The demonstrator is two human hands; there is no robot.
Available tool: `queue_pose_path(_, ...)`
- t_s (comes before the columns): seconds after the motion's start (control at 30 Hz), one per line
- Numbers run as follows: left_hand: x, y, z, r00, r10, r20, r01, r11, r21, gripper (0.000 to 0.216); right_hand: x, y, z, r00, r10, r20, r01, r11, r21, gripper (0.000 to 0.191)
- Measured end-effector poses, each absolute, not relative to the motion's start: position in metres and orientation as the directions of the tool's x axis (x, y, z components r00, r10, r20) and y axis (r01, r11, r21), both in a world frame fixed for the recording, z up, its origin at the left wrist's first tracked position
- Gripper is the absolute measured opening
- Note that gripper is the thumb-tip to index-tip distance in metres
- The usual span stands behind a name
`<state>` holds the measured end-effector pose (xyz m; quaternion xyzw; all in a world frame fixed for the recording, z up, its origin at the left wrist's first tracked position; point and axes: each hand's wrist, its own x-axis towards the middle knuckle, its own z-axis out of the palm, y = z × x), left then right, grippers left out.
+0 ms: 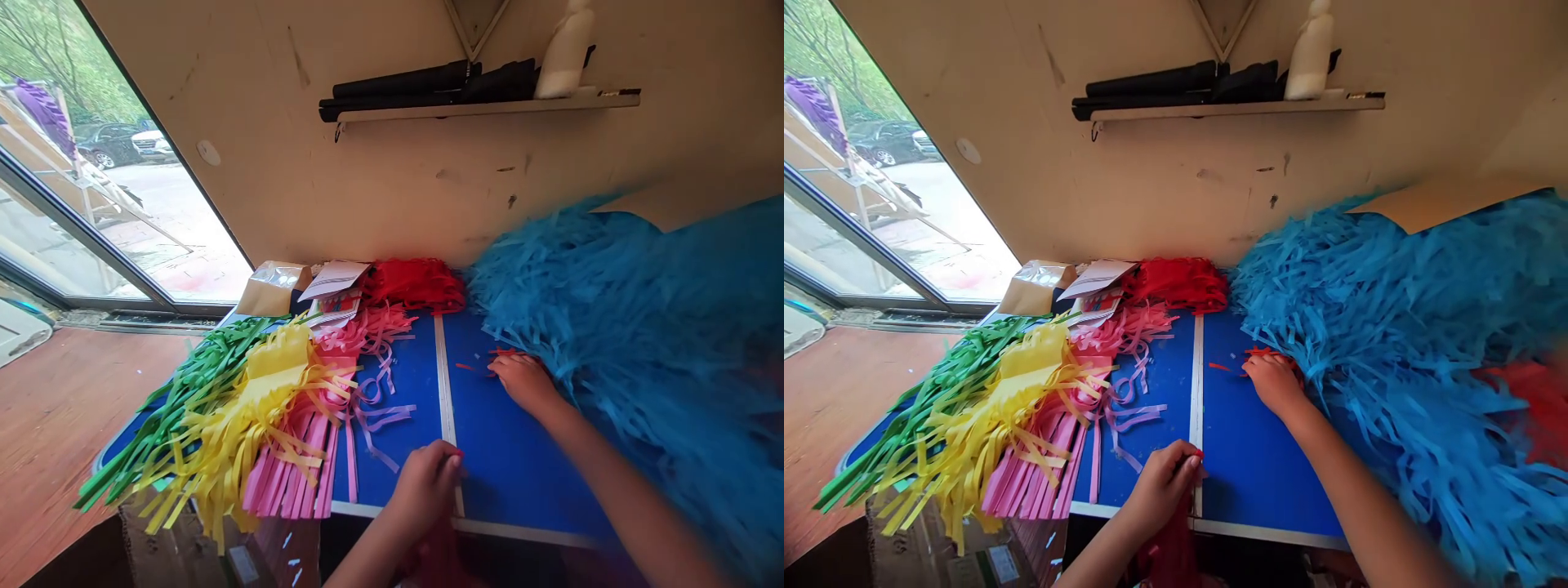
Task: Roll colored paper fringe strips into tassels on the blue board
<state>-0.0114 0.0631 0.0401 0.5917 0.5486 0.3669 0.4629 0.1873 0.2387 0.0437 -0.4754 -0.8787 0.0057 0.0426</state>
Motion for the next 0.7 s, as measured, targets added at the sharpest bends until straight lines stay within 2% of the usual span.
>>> queue_pose_path(0.17,-0.01,0.063,0.036,0.085,0.994,-0.069,0.173,0.054,0.983,0.027,0.185,0.248,0.053,-0.455,0.865,0.213,0.879,0.475,-0.051,0.022)
queue_pose_path(0.27,-0.01,0.062,0.034,0.074,0.994,-0.076,0.106,0.068,0.992,0.023,0.181,0.242,0.06,-0.376,0.875,0.306,0.906,0.416,-0.078,0.025)
queue_pose_path(0.47,-0.011,0.061,0.031,0.055,0.992,-0.11,-0.106,0.116,0.988,0.02,0.162,0.185,0.058,-0.279,0.759,0.588,0.746,0.557,-0.365,0.024)
queue_pose_path(0.57,-0.011,0.062,0.027,0.041,0.994,-0.106,-0.129,0.11,0.986,0.021,0.153,0.177,0.047,-0.177,0.792,0.584,0.766,0.484,-0.423,0.021)
queue_pose_path(0.7,-0.011,0.062,0.024,0.051,0.994,-0.095,-0.173,0.103,0.98,0.023,0.16,0.197,0.04,-0.028,0.878,0.478,0.681,0.367,-0.634,0.019)
